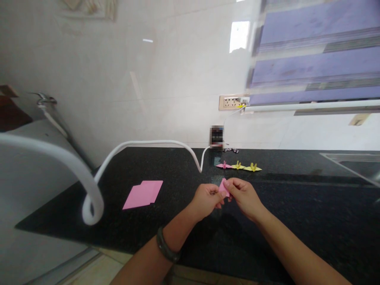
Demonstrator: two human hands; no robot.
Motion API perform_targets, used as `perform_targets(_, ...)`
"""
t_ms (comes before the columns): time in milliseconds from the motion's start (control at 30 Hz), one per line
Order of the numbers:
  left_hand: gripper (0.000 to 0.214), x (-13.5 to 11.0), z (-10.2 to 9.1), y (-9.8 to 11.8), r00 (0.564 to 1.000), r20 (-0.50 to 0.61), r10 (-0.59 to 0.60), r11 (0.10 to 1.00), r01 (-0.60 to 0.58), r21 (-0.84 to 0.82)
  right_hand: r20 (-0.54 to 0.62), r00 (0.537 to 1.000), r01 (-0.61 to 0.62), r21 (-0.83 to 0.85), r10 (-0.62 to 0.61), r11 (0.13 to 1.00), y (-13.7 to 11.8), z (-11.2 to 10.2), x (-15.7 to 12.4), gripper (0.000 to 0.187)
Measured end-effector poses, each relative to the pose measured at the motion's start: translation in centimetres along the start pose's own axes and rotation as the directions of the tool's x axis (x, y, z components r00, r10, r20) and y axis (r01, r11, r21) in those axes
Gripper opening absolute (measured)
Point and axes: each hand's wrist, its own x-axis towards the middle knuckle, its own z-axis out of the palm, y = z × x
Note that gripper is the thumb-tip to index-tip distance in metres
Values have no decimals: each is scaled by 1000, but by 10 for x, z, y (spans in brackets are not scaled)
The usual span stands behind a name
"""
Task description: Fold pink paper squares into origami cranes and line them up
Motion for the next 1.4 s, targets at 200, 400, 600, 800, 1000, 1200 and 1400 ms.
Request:
perform_targets(200, 28, 12, -3, 6, 995, -86, 46, 988, -59, -145, 0, 1000, 26, -48, -26, 999, -8, -6, 9, 30)
perform_targets(400, 28, 30, -11, 8, 998, -57, 40, 943, -56, -327, 95, 992, 72, 89, -80, 993, -15, -12, 25, 23)
perform_targets(600, 29, 43, -12, 2, 999, 4, 52, 889, -45, -456, 76, 992, 92, 115, -101, 989, -6, -14, 40, 21)
perform_targets(800, 31, 45, -11, -4, 999, 28, 20, 877, -4, -481, 48, 991, 117, 104, -122, 988, 9, -15, 40, 22)
perform_targets(1000, 30, 42, -12, -6, 999, 43, 12, 885, 9, -465, 91, 991, 94, 83, -101, 992, 13, -17, 34, 22)
perform_targets(1200, 31, 39, -11, -8, 999, -41, -9, 912, -9, -411, -3, 988, 154, -27, -154, 988, 14, -14, 28, 23)
perform_targets(1400, 32, 37, -6, -10, 984, -175, -14, 952, -41, -304, -102, 940, 276, -340, -326, 899, 13, -11, 23, 13)
